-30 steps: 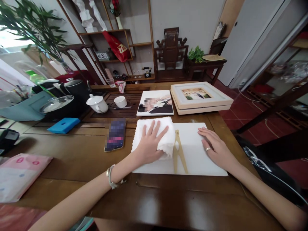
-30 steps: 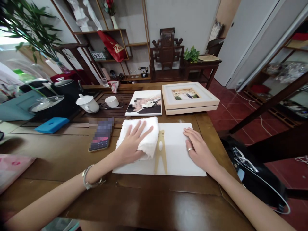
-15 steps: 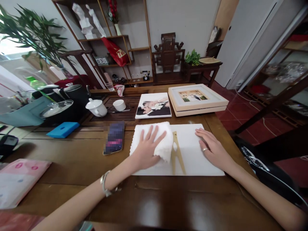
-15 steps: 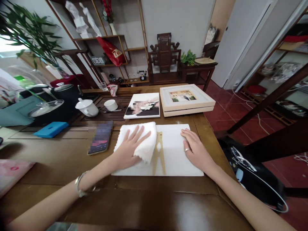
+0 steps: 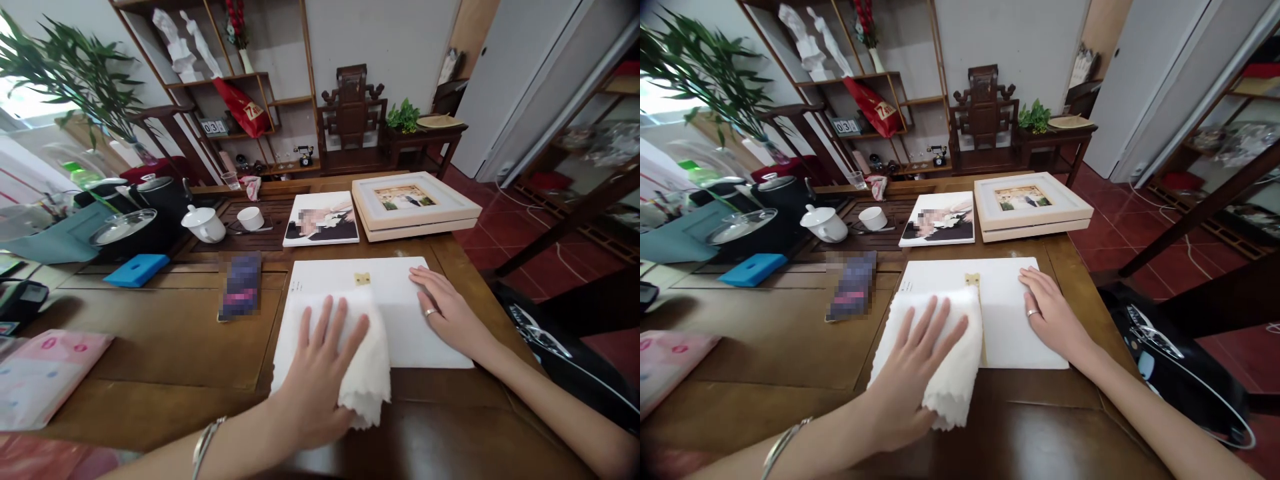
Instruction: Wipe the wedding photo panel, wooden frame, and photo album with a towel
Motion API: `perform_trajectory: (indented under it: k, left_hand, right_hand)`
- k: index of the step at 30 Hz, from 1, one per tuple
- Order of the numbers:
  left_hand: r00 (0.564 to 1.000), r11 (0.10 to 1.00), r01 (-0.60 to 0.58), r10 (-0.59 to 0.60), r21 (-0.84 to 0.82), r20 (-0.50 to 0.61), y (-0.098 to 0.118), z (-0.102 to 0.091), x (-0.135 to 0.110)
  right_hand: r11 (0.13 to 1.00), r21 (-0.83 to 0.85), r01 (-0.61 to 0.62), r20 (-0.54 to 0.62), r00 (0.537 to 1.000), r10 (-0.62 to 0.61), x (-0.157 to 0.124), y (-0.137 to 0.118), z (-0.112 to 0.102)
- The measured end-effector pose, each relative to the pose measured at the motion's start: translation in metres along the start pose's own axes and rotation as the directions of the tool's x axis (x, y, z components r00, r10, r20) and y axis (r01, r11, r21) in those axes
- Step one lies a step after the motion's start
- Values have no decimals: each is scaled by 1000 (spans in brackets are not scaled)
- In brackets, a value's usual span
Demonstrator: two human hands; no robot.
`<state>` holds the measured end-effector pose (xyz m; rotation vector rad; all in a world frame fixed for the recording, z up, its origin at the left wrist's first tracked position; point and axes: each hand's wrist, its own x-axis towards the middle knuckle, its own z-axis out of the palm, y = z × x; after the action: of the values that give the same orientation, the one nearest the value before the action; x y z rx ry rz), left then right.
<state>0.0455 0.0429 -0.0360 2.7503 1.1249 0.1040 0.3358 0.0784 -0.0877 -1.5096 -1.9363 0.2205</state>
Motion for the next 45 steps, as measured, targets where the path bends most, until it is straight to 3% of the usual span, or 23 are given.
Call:
perform_trajectory:
  k: [3,10,13,16,22,26,33,36,38,42,45]
  left_hand:
    - [998,999,33,-32,-15,46,0,-5,11]
    - [978,980,197,-196,-1,72,-24,-19,93]
    - [973,975,223,-223,18,61,-18,-14,115]
    - [987,988,149,-151,35,50,-2,-8,124]
    - [999,996,-27,30,83,-25,29,-1,117]
    - [998,994,-66,68,91,-17,29,-2,103]
    - [996,988,64,-55,139,-66,17,2,124]
    - [990,965,132,-118,226,-75,37,5,125]
    - [990,946,141,-133,292,-47,59,6,111]
    - [998,941,3,-24,339,58,102,7,66]
    - [997,945,-60,40,321,68,111,7,52]
  right_hand:
    - [1000,-5,0,-1,1000,0,0,1,0]
    - [1000,6,19,3,1000,-19,-1,2,-1]
    - [1000,6,19,3,1000,-19,0,2,0]
    - [1000,5,29,-3,1000,-29,0,5,0]
    - [990,55,131,-14,991,-131,-1,12,-2]
    - [991,71,111,-5,994,-110,-1,11,-3]
    - [997,41,63,-10,998,-62,0,9,-1]
    - [996,62,71,3,997,-71,-1,9,-2]
    - [993,87,75,16,997,-77,-2,8,-4]
    - [995,95,1,19,1000,-3,-1,5,-5]
    - [995,102,-18,29,999,15,1,5,-5]
